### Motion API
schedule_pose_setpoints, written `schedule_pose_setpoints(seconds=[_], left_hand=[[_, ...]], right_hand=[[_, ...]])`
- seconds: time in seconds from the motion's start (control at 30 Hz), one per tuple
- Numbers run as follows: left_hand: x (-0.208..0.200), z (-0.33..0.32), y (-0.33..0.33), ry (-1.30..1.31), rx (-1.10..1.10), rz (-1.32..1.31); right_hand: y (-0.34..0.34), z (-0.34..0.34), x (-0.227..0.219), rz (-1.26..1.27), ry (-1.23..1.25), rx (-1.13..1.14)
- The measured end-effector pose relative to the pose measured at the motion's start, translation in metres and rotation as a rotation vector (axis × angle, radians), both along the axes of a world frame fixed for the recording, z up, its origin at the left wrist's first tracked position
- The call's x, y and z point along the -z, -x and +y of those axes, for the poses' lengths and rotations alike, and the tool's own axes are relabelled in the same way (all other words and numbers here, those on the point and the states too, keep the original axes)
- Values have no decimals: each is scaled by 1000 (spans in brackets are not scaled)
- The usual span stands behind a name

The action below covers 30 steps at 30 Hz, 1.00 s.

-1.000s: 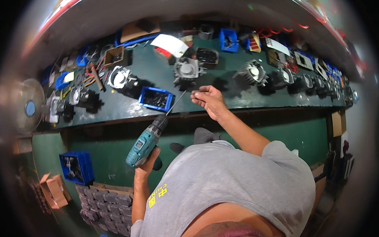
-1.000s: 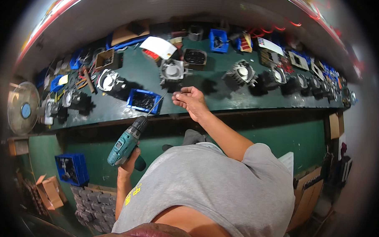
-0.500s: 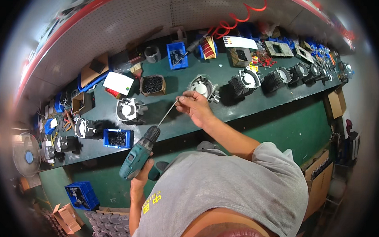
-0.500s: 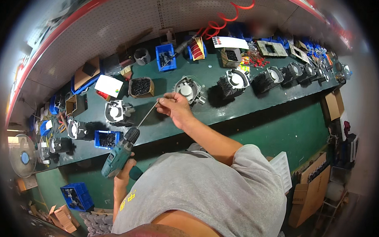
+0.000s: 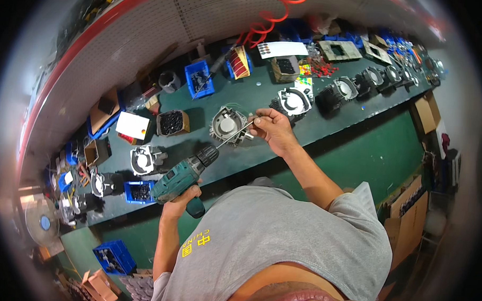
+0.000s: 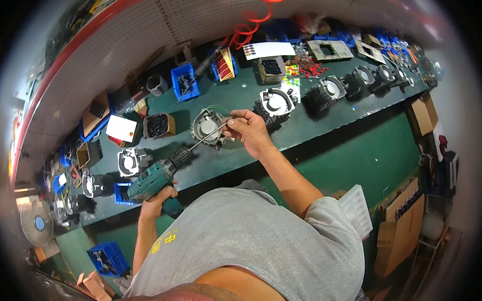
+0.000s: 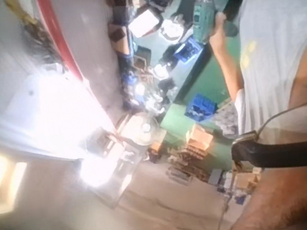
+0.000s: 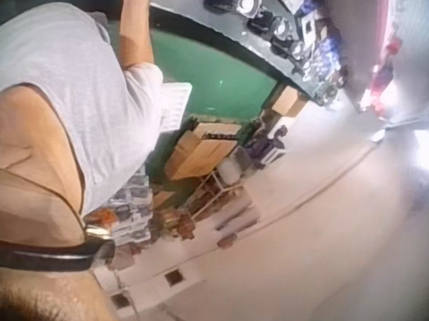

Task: The person uses a cordless drill to fasten screws into cylindrical metal housings on a workbench. They repeatedly pick up screws from a blue bin, align them with the drill bit, and drive them into the components.

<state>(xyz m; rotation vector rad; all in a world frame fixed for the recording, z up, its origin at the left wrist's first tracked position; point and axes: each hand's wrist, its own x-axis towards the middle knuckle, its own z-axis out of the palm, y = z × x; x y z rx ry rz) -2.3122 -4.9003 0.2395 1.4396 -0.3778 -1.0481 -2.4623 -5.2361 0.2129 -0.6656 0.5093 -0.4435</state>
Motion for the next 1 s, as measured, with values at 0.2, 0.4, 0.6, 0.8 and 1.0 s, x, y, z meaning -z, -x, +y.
schedule_pose_setpoints(seconds=[0.2, 0.4, 0.6, 0.8, 1.0], left_hand=[[11, -36, -4, 103, 72, 51], [16, -78, 9, 121, 87, 67], [23, -123, 23, 129, -57, 47], [13, -190, 53, 82, -189, -101], [-12, -230, 88, 174, -273, -182]], right_hand=[[27, -21, -31, 55, 58, 79], [52, -51, -44, 54, 116, 67], [43, -101, -23, 84, 10, -39], [39, -163, -2, 161, 31, -180], [41, -196, 24, 199, 25, -217]])
